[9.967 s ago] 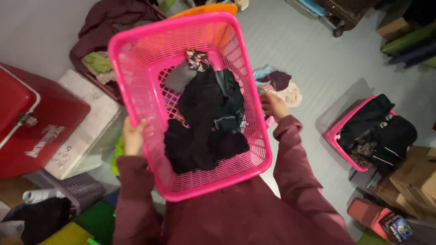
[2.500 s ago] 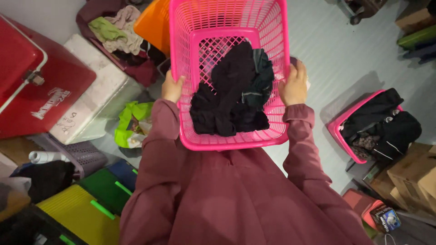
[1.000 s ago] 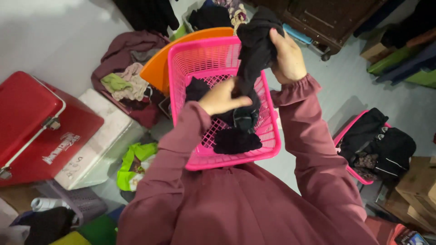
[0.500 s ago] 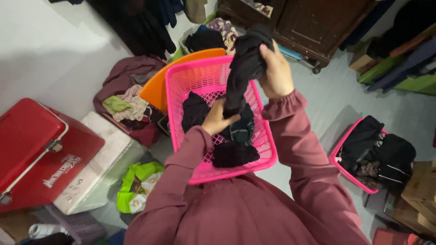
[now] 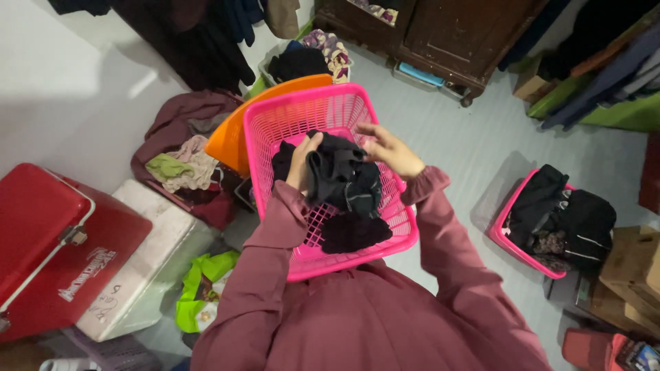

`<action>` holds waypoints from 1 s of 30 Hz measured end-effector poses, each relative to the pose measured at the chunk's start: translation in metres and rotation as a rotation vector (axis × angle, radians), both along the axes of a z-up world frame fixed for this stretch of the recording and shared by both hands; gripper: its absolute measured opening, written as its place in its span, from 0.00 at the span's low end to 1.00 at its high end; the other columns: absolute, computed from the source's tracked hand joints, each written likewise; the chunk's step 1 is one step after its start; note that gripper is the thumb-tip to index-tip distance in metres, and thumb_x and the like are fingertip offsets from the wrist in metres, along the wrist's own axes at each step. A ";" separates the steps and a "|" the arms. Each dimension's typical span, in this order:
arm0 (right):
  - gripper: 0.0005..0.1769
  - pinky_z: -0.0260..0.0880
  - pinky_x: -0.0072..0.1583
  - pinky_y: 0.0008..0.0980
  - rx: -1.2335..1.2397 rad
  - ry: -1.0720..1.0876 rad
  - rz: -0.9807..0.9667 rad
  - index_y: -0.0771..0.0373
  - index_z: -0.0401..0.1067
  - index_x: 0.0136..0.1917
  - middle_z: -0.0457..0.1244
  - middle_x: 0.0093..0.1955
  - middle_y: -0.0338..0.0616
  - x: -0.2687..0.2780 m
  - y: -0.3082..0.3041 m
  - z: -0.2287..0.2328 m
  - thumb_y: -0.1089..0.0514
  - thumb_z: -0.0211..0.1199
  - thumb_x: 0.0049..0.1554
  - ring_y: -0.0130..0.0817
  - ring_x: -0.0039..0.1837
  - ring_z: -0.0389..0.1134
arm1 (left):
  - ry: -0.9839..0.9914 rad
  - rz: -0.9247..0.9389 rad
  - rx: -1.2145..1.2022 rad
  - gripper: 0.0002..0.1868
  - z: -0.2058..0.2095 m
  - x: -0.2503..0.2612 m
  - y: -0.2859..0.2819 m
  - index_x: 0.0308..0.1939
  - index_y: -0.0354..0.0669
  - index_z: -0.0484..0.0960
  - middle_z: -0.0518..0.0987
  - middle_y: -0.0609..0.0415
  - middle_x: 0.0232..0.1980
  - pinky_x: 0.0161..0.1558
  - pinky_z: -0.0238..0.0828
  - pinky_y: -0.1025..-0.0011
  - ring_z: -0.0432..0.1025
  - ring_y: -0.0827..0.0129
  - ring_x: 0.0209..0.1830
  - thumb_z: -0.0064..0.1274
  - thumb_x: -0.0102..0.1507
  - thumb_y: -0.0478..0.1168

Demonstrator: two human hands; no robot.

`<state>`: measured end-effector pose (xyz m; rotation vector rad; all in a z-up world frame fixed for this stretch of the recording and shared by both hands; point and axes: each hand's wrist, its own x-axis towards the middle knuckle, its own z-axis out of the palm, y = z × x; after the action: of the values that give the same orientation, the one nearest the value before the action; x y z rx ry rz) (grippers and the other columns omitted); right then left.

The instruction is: The person sorts black and colorful clothing from a pink laundry basket into a storage drawer by hand, picking up items and placing them into different compartments.

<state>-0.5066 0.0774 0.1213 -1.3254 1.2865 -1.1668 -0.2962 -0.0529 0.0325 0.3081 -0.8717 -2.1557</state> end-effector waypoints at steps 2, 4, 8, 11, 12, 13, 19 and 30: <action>0.32 0.69 0.62 0.31 -0.099 -0.090 0.058 0.61 0.56 0.75 0.57 0.72 0.35 0.014 0.013 -0.002 0.53 0.62 0.61 0.27 0.63 0.64 | -0.226 0.100 -0.084 0.15 0.009 0.006 0.008 0.59 0.35 0.73 0.78 0.51 0.52 0.54 0.71 0.68 0.73 0.68 0.52 0.52 0.70 0.36; 0.30 0.68 0.63 0.30 -0.116 0.011 -0.009 0.63 0.59 0.73 0.61 0.66 0.41 0.029 0.014 -0.014 0.60 0.65 0.60 0.28 0.62 0.65 | -0.138 0.020 -0.112 0.20 0.015 0.007 0.017 0.62 0.35 0.69 0.77 0.49 0.56 0.57 0.71 0.68 0.74 0.67 0.55 0.54 0.67 0.33; 0.25 0.70 0.65 0.30 -0.201 -0.137 -0.191 0.67 0.65 0.68 0.63 0.64 0.44 0.041 0.004 -0.048 0.72 0.60 0.57 0.30 0.64 0.67 | -0.156 -0.076 -0.305 0.30 0.023 0.023 0.021 0.69 0.34 0.65 0.76 0.47 0.63 0.65 0.68 0.70 0.72 0.66 0.64 0.57 0.64 0.30; 0.15 0.70 0.61 0.28 -0.198 -0.208 -0.314 0.68 0.68 0.61 0.67 0.56 0.41 0.050 0.015 -0.052 0.70 0.62 0.61 0.28 0.58 0.69 | -0.384 -0.033 -0.412 0.34 0.038 0.041 0.020 0.71 0.40 0.64 0.76 0.46 0.62 0.62 0.68 0.69 0.72 0.65 0.62 0.59 0.62 0.34; 0.12 0.70 0.60 0.27 -0.192 -0.106 -0.378 0.68 0.70 0.59 0.67 0.54 0.40 0.054 0.018 -0.048 0.69 0.62 0.61 0.27 0.56 0.68 | -0.419 -0.018 -0.575 0.30 0.045 0.050 0.020 0.68 0.39 0.68 0.77 0.46 0.62 0.63 0.67 0.67 0.71 0.63 0.63 0.60 0.63 0.35; 0.10 0.69 0.58 0.26 -0.182 -0.004 -0.441 0.68 0.72 0.57 0.67 0.51 0.39 0.058 0.024 -0.041 0.68 0.62 0.62 0.26 0.54 0.68 | -0.453 -0.005 -0.737 0.27 0.053 0.060 0.020 0.65 0.37 0.72 0.78 0.46 0.62 0.64 0.65 0.66 0.71 0.62 0.64 0.62 0.63 0.36; 0.05 0.68 0.57 0.24 -0.309 0.333 -0.554 0.66 0.75 0.54 0.69 0.48 0.38 0.072 0.046 0.009 0.65 0.62 0.64 0.24 0.52 0.68 | -0.923 0.028 -1.301 0.20 0.082 0.101 0.011 0.50 0.40 0.83 0.75 0.43 0.46 0.50 0.68 0.57 0.72 0.48 0.48 0.67 0.59 0.45; 0.05 0.61 0.47 0.20 -0.240 0.284 -0.575 0.64 0.70 0.57 0.63 0.44 0.31 0.021 0.057 0.051 0.62 0.59 0.68 0.18 0.45 0.60 | -0.655 0.332 -1.070 0.10 0.150 0.105 -0.042 0.49 0.39 0.83 0.84 0.50 0.43 0.46 0.72 0.72 0.77 0.65 0.39 0.58 0.64 0.33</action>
<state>-0.4852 0.1347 0.1726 -1.3690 1.8603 -1.6049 -0.1915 -0.0951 0.1823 0.5438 -2.0146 -1.0328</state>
